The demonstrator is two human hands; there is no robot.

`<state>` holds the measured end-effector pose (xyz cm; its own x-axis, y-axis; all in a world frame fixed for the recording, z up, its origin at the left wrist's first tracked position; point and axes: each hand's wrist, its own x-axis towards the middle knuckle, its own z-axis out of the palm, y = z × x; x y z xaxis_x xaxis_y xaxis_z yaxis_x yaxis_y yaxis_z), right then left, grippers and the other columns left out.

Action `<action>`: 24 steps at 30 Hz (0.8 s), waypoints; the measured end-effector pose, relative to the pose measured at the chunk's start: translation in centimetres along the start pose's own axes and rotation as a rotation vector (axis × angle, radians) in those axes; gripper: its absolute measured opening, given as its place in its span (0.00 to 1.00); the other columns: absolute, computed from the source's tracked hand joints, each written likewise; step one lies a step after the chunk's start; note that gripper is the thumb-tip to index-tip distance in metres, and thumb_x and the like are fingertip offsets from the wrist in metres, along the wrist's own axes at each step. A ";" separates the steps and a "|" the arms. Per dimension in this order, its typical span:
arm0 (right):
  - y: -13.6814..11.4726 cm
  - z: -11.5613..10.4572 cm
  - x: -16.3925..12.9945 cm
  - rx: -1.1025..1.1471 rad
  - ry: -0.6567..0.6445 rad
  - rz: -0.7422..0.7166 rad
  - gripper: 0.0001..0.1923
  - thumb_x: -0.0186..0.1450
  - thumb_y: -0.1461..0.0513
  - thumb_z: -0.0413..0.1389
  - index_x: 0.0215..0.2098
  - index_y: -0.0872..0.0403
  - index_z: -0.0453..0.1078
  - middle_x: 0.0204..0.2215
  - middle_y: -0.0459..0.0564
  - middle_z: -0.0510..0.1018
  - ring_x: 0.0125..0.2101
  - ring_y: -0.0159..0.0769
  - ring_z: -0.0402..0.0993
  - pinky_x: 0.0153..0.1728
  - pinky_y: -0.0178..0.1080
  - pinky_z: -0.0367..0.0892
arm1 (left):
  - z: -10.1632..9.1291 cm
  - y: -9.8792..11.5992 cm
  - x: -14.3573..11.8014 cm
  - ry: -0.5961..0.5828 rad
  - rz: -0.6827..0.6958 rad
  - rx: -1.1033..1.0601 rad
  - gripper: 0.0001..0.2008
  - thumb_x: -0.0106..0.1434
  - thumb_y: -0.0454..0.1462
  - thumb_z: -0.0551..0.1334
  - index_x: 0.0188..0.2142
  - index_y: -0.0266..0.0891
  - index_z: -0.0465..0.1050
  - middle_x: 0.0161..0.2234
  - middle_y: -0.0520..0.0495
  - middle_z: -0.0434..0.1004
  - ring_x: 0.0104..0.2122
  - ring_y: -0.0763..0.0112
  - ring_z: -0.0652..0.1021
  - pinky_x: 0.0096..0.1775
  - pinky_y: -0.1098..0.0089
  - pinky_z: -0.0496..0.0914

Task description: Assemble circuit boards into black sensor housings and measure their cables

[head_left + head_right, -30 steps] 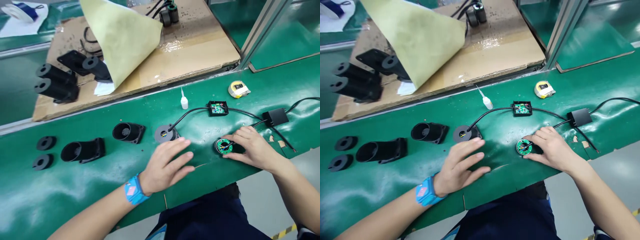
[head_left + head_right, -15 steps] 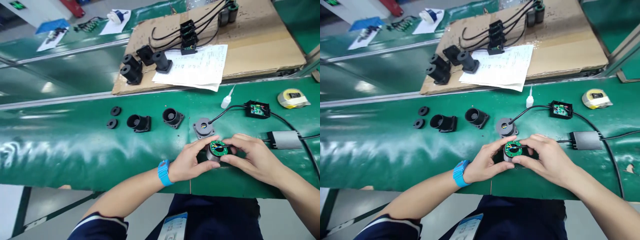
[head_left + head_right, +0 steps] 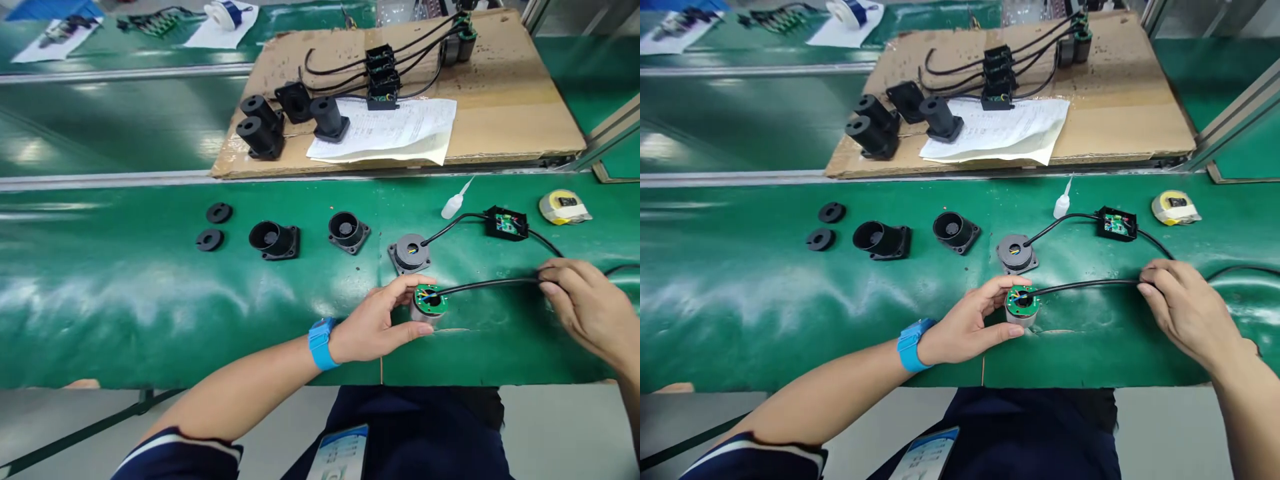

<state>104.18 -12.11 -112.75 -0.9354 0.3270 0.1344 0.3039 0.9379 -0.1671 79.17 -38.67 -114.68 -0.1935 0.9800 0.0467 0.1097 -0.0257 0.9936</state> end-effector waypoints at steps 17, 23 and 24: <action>-11.7 2.5 7.3 0.110 -0.042 -0.396 0.32 0.65 0.45 0.59 0.61 0.52 0.63 0.50 0.57 0.77 0.48 0.51 0.75 0.48 0.53 0.72 | -9.2 -2.5 1.0 0.688 0.139 0.877 0.38 0.56 0.54 0.72 0.59 0.40 0.62 0.60 0.34 0.63 0.61 0.49 0.66 0.60 0.46 0.64; -14.2 4.8 9.1 0.234 -0.123 -0.390 0.22 0.66 0.51 0.61 0.53 0.54 0.69 0.46 0.54 0.79 0.41 0.41 0.80 0.39 0.43 0.78 | -11.3 -3.0 0.9 0.495 0.115 0.718 0.23 0.61 0.43 0.70 0.52 0.40 0.68 0.48 0.43 0.77 0.50 0.58 0.77 0.55 0.56 0.70; -14.1 4.6 9.1 0.271 -0.133 -0.382 0.22 0.66 0.52 0.61 0.53 0.53 0.69 0.45 0.53 0.79 0.40 0.40 0.80 0.38 0.42 0.78 | -11.4 -2.7 0.5 0.411 0.114 0.629 0.25 0.59 0.41 0.70 0.54 0.41 0.66 0.49 0.43 0.77 0.50 0.59 0.77 0.54 0.57 0.70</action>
<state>90.56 -22.93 -113.65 -0.9912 -0.0686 0.1131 -0.1070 0.9183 -0.3812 67.71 -40.38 -116.16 -0.4815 0.8226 0.3024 0.6620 0.1153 0.7405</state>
